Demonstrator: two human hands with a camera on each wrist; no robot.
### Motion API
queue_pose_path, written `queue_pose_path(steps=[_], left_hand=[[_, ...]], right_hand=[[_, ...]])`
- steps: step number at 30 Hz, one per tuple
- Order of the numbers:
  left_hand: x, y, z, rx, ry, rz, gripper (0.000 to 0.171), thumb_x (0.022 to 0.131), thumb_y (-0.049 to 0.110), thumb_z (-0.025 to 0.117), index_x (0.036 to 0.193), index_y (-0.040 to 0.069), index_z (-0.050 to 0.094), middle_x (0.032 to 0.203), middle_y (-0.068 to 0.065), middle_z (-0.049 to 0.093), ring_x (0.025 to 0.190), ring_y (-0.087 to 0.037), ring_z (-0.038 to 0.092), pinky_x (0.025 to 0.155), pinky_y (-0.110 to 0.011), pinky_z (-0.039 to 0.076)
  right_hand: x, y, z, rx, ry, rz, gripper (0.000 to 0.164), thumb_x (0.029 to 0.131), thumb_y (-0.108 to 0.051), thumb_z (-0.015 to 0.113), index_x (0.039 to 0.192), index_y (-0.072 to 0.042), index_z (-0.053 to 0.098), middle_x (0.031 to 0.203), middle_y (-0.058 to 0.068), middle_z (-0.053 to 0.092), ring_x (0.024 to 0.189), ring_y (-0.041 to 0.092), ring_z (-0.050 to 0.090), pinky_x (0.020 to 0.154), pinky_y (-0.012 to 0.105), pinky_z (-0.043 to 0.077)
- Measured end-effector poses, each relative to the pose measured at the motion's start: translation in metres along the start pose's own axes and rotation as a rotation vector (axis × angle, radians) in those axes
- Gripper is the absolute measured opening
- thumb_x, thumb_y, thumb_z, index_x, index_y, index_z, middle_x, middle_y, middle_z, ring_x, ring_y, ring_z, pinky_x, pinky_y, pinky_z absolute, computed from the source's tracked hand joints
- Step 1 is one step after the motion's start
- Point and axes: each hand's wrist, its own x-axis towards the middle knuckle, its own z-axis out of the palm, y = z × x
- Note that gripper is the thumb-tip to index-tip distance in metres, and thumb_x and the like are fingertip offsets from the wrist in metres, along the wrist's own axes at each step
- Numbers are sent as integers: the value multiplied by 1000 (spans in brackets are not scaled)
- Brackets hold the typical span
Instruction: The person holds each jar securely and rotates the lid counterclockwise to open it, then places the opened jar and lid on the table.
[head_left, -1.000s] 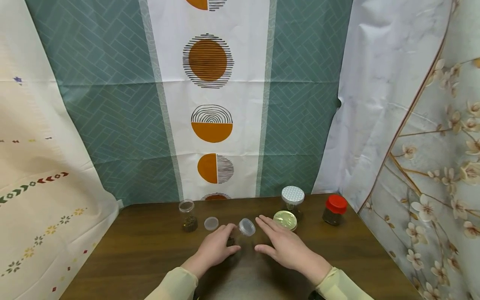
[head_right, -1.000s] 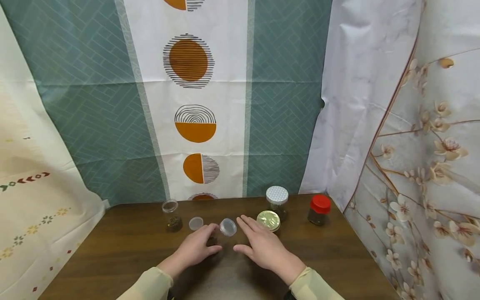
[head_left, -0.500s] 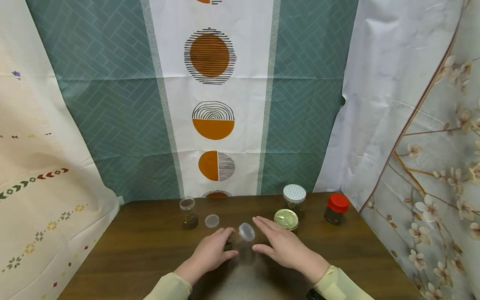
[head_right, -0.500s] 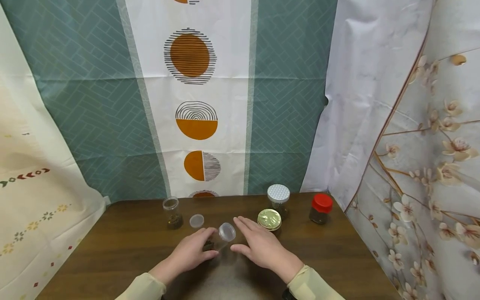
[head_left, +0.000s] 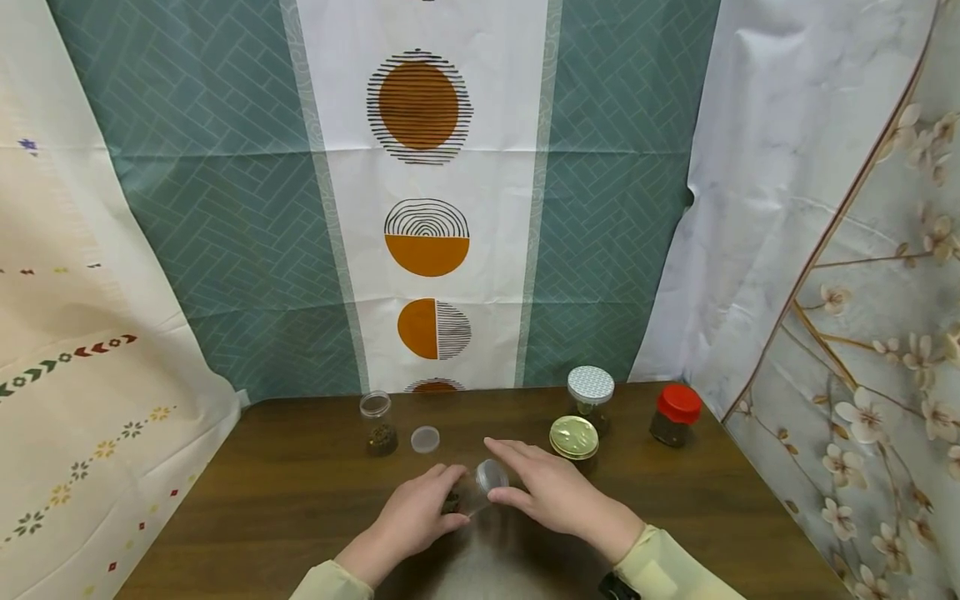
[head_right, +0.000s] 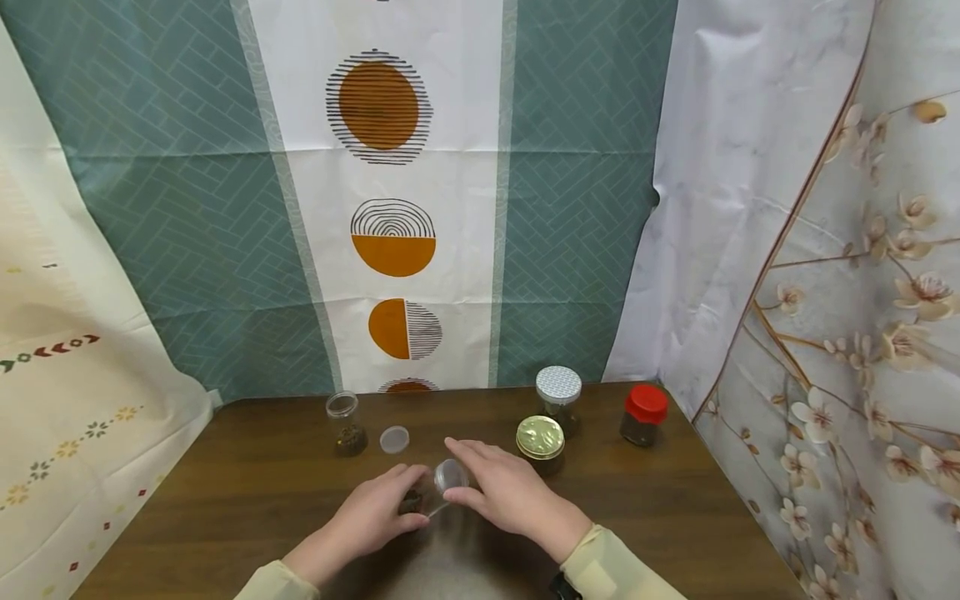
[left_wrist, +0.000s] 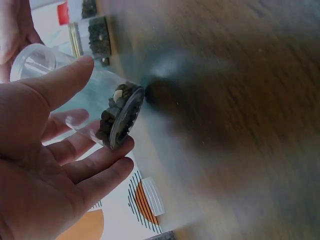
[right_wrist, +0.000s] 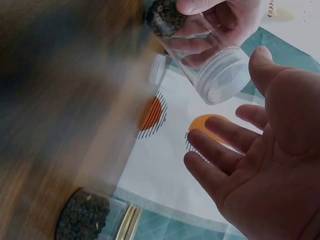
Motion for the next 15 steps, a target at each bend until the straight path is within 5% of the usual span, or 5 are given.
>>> queue_pose_path(steps=[15], left_hand=[[-10,2,2,25,13,41,62,88,27,96,137,7,65,115,-4,71,91,-13,70,73,-35,59]], right_hand=[[2,-6,6,-22,52,-104,50,105,-35,78,149,-14,66,138,-3,69,119,14,71,96,41,60]])
